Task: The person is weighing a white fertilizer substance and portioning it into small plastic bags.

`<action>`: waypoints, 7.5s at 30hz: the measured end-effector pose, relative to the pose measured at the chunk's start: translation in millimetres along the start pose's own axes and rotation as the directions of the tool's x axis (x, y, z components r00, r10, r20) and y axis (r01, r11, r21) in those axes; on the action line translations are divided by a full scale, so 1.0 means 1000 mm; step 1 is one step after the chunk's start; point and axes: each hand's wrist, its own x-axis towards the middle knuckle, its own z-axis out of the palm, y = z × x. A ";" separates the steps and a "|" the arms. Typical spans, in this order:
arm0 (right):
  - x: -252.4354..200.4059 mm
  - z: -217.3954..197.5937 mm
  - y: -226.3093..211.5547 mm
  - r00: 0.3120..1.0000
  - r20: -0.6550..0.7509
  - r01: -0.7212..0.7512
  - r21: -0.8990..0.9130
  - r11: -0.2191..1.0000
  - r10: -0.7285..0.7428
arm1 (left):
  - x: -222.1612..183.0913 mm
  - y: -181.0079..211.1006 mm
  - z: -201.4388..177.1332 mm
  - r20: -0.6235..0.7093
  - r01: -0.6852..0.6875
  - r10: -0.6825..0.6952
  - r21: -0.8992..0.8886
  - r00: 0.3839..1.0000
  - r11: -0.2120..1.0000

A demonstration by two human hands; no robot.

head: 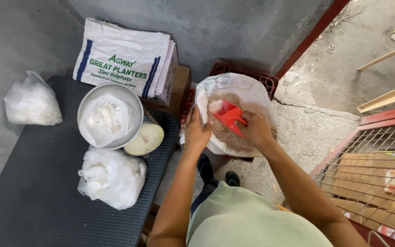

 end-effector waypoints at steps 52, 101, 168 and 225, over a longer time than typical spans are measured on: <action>-0.017 0.019 -0.369 0.604 0.216 0.742 -0.503 0.443 -0.767 | -0.060 -0.066 -0.272 -0.473 0.026 -0.019 0.009 0.881 1.000; 0.006 -0.007 0.031 0.960 0.275 0.150 -0.388 0.910 -0.041 | -0.059 0.046 0.006 -0.156 -0.012 0.049 0.230 0.987 0.973; 0.029 -0.018 -0.319 0.567 0.124 0.823 -0.119 0.555 -0.815 | -0.050 -0.050 -0.235 -0.621 0.096 -0.102 -0.043 0.777 0.994; -0.019 -0.038 0.049 0.946 0.283 0.219 -0.202 0.955 -0.157 | -0.072 0.046 0.024 -0.251 0.099 -0.022 0.300 0.968 0.949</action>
